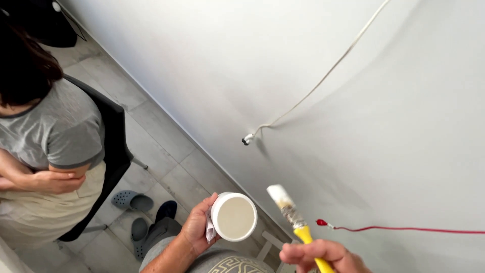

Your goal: Touching up marks on a white wall using a small paintbrush and a cup of white paint.

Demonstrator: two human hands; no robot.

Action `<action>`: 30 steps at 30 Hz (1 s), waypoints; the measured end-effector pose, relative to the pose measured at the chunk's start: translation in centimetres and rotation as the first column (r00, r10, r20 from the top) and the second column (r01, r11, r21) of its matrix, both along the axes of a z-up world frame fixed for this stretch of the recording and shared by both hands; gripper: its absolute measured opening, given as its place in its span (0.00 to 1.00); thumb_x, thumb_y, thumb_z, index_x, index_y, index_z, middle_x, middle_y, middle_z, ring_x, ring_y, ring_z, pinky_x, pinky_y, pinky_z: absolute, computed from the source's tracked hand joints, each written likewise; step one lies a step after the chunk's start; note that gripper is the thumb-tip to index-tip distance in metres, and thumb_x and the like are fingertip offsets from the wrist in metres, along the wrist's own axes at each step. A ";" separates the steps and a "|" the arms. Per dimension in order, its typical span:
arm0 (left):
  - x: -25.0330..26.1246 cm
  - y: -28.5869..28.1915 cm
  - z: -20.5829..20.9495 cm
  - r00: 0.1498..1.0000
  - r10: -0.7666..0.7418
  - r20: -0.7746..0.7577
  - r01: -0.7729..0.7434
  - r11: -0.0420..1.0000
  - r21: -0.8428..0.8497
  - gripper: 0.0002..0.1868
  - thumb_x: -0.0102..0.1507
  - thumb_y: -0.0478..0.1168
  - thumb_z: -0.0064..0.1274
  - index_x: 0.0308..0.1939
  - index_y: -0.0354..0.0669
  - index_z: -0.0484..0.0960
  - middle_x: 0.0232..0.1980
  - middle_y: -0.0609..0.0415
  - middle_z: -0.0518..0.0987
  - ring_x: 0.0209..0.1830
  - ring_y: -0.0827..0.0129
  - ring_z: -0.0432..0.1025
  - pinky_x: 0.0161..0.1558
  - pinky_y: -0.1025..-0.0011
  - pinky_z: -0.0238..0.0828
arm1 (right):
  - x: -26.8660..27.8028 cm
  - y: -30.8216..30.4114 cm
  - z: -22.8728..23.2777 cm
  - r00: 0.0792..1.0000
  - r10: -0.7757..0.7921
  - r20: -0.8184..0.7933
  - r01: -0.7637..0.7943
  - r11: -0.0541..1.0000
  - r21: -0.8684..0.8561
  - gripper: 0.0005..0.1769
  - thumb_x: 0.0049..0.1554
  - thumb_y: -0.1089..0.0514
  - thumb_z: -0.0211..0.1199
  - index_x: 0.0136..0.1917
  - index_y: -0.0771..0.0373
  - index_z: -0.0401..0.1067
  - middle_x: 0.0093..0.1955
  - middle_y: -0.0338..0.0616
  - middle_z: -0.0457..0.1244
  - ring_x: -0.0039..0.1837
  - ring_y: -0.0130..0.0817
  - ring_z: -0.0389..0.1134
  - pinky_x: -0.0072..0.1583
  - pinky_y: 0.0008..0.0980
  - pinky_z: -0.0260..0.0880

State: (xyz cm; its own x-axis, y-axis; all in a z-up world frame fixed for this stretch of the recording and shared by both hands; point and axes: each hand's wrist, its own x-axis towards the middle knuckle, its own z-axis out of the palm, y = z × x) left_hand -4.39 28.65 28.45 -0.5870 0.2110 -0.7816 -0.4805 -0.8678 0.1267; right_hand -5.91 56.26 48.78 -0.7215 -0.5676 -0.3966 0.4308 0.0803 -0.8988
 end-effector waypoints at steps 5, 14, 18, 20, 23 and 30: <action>0.5 1.6 0.7 0.999 -0.019 -0.045 0.021 0.999 0.030 0.21 0.64 0.60 0.50 0.47 0.50 0.84 0.35 0.55 0.82 0.34 0.59 0.77 0.31 0.61 0.72 | 1.6 0.8 1.4 0.878 0.008 -0.479 0.101 0.975 0.200 0.24 0.56 0.65 0.59 0.66 0.63 0.77 0.55 0.59 0.81 0.50 0.53 0.86 0.54 0.39 0.78; 2.0 2.1 2.2 0.998 -0.001 -0.070 0.006 0.998 0.067 0.22 0.65 0.57 0.50 0.50 0.46 0.83 0.42 0.51 0.84 0.41 0.57 0.78 0.39 0.55 0.76 | 3.2 -8.5 2.3 0.341 -0.130 -0.931 0.351 0.936 -0.002 0.23 0.62 0.39 0.56 0.44 0.60 0.76 0.27 0.35 0.52 0.31 0.24 0.50 0.38 0.24 0.50; 2.9 1.7 2.9 0.995 0.005 -0.103 0.005 0.996 0.091 0.23 0.64 0.57 0.50 0.53 0.45 0.83 0.43 0.49 0.85 0.42 0.57 0.78 0.41 0.55 0.75 | 2.4 -9.3 1.5 0.355 0.117 -0.928 0.206 0.958 0.200 0.17 0.60 0.43 0.59 0.45 0.58 0.75 0.31 0.35 0.63 0.30 0.26 0.55 0.36 0.23 0.58; 3.2 1.6 2.9 0.994 0.019 -0.110 -0.008 0.995 0.100 0.23 0.64 0.57 0.51 0.53 0.45 0.83 0.45 0.48 0.84 0.43 0.55 0.78 0.44 0.53 0.75 | 1.9 -9.9 1.3 0.288 0.236 -0.928 0.135 0.950 0.283 0.14 0.62 0.46 0.56 0.46 0.57 0.74 0.35 0.35 0.66 0.31 0.27 0.60 0.37 0.24 0.62; 3.7 1.3 2.6 0.993 -0.003 -0.120 0.010 0.998 0.061 0.21 0.63 0.58 0.51 0.50 0.50 0.83 0.40 0.53 0.84 0.37 0.60 0.77 0.36 0.59 0.74 | 1.6 -10.8 0.8 0.268 0.347 -0.899 0.099 0.918 0.384 0.11 0.62 0.48 0.58 0.48 0.56 0.74 0.37 0.34 0.68 0.34 0.29 0.64 0.40 0.27 0.65; 4.9 0.4 3.7 0.997 0.054 -0.052 -0.052 0.998 0.037 0.20 0.64 0.55 0.52 0.49 0.45 0.81 0.40 0.50 0.83 0.36 0.58 0.77 0.38 0.53 0.77 | 1.8 -12.2 0.2 0.289 0.410 -0.865 0.040 0.898 0.439 0.11 0.61 0.49 0.61 0.47 0.57 0.75 0.41 0.35 0.72 0.38 0.33 0.70 0.43 0.31 0.71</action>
